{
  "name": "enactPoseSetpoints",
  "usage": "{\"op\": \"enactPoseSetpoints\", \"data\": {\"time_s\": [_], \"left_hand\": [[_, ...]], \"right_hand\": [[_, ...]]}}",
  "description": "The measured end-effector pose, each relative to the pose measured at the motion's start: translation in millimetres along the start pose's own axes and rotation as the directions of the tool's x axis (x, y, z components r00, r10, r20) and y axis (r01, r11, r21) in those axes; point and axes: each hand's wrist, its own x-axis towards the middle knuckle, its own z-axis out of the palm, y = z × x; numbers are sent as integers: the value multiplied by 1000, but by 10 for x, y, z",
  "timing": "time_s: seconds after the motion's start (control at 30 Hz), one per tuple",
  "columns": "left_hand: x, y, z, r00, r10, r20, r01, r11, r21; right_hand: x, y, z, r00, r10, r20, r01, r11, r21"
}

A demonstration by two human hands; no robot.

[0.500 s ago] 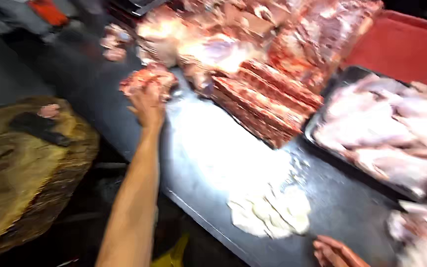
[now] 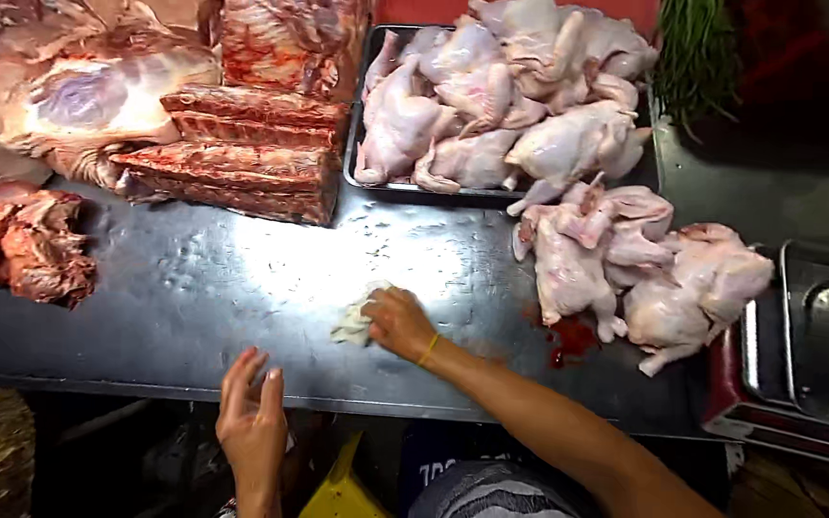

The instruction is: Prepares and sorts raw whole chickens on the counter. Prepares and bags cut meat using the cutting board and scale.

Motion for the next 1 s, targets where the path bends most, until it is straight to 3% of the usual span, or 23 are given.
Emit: {"op": "enactPoseSetpoints", "data": {"time_s": [0.1, 0.17, 0.23, 0.3, 0.37, 0.43, 0.5, 0.57, 0.67, 0.77, 0.83, 0.9, 1.0], "left_hand": [[-654, 40, -4, 998, -63, 21, 64, 994, -83], [-978, 213, 216, 997, -46, 63, 53, 992, -110], [-1179, 566, 634, 989, -4, 151, 28, 987, -158], [-1236, 1025, 1227, 955, -13, 296, 78, 975, -208], [-1143, 1411, 1938, 839, -81, 538, 233, 947, -222], [-981, 1637, 2673, 700, -129, 703, 384, 897, -218], [-825, 1778, 3218, 637, -197, 745, 553, 791, -263], [-747, 1964, 3445, 615, -275, 739, 657, 697, -287], [-721, 2296, 3436, 587, -367, 722, 728, 629, -273], [-653, 2452, 3401, 574, -386, 722, 728, 645, -234], [-606, 2421, 3378, 555, -395, 732, 718, 672, -182], [-556, 2430, 3336, 512, -397, 762, 717, 685, -125], [-441, 2507, 3235, 435, -381, 816, 716, 696, -56]], "right_hand": [[-806, 234, -632, 965, 152, -212, -98, 964, 248], [-1675, 385, -876, 884, 235, -404, -92, 935, 344], [-2504, 461, -1006, 736, 371, -566, -120, 895, 429], [-3000, 596, -998, 557, 464, -689, -134, 869, 476], [-3243, 836, -853, 481, 479, -734, -215, 876, 431], [-3367, 1128, -622, 473, 459, -752, -351, 881, 317], [-3364, 1294, -464, 433, 448, -782, -433, 864, 256], [-3235, 1323, -440, 390, 469, -792, -448, 848, 282], [-2756, 1353, -516, 450, 431, -782, -486, 853, 190], [-2084, 1351, -601, 529, 412, -742, -503, 856, 117], [-1884, 1216, -452, 665, 377, -645, -439, 896, 71], [-2070, 1134, -244, 801, 235, -551, -300, 953, -29], [-2772, 1301, -228, 855, 159, -493, -240, 965, -105]]}}
